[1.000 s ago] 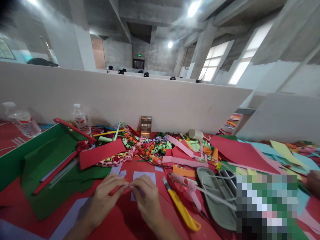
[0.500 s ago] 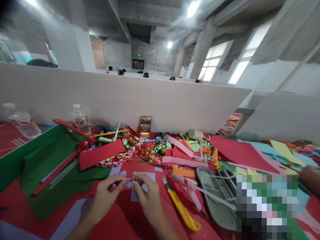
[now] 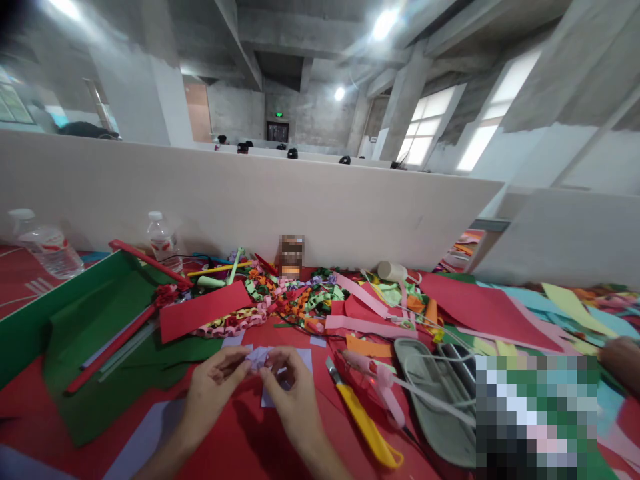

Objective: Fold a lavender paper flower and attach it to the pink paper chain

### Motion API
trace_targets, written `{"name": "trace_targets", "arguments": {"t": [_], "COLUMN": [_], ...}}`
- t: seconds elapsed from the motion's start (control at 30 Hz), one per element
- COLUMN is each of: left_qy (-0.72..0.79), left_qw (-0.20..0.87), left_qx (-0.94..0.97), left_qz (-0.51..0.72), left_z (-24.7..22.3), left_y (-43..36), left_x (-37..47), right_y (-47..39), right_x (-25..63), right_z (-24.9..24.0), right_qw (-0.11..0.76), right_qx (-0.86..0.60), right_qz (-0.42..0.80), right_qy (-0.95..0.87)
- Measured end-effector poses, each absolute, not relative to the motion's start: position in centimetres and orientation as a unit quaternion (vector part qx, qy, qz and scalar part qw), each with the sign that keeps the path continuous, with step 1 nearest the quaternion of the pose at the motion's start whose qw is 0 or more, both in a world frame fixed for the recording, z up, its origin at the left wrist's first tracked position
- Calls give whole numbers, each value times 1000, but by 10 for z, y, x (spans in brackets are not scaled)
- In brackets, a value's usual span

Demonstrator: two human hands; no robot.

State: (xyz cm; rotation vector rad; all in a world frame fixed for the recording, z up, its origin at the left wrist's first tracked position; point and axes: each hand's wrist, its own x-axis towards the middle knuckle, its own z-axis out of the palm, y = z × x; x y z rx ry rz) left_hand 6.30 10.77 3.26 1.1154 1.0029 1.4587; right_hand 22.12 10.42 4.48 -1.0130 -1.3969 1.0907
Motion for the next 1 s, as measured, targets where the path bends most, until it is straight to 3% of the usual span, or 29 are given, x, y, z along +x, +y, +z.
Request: {"name": "trace_targets", "arguments": {"t": [0.47,0.83,1.0], "left_qy": [444,404,382], "left_qw": [455,590,662], "left_qx": [528,405,388], "left_qz": [563,570,515], "left_z": [41,43,44], "left_y": [106,109,107], "left_x": [56,56,57], "right_y": [103,105,105], "right_x": [227,229,232], "right_z": [52,52,57], "right_qw": [500,497,486], "right_qx": [-448,-424,-415], "right_qz": [374,375,381], "right_qy": [-639,-658,-668]}}
